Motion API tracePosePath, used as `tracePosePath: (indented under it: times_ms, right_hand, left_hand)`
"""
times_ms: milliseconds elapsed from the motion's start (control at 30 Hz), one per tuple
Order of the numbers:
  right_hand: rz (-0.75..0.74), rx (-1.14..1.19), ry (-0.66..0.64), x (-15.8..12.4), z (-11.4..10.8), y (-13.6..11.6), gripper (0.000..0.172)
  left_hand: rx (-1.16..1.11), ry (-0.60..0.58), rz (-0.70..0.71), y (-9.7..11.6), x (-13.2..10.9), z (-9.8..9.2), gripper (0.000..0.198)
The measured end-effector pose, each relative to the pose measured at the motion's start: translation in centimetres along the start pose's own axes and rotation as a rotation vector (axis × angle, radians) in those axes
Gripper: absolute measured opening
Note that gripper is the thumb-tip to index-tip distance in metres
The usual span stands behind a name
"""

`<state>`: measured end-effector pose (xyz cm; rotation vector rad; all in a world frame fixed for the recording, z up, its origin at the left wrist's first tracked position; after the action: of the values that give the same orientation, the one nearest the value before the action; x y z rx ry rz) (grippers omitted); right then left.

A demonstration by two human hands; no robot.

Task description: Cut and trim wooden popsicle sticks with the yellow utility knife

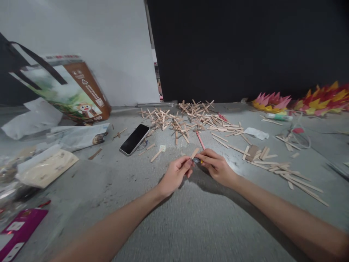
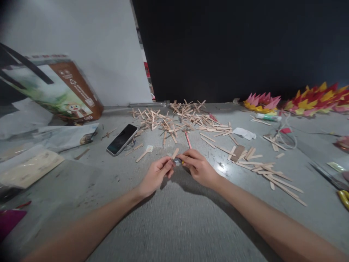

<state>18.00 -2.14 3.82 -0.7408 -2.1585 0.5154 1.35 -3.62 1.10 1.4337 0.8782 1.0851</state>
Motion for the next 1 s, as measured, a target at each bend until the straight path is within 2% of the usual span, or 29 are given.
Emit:
tracePosePath:
  times_ms: [333, 800, 1000]
  right_hand:
    - [0.011, -0.012, 0.011, 0.11, -0.12, 0.07, 0.036]
    - [0.022, 0.014, 0.005, 0.11, -0.09, 0.16, 0.037]
    - [0.017, -0.03, 0.006, -0.08, 0.12, 0.18, 0.038]
  left_hand:
    - [0.042, -0.014, -0.006, 0.23, 0.06, 0.01, 0.044]
    - [-0.033, 0.012, 0.004, 0.34, -0.07, 0.04, 0.043]
    - [0.02, 0.003, 0.012, 0.05, -0.01, 0.04, 0.042]
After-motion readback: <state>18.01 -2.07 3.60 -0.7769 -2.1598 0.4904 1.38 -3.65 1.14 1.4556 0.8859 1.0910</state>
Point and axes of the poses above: each hand's wrist, its own x-axis towards the middle knuckle, its own z-axis out of the palm, y = z × x, the point moved 6 cm from there along x, towards the middle knuckle, and after that the axes turned 5 degrees about z, right-handed, at the moved point
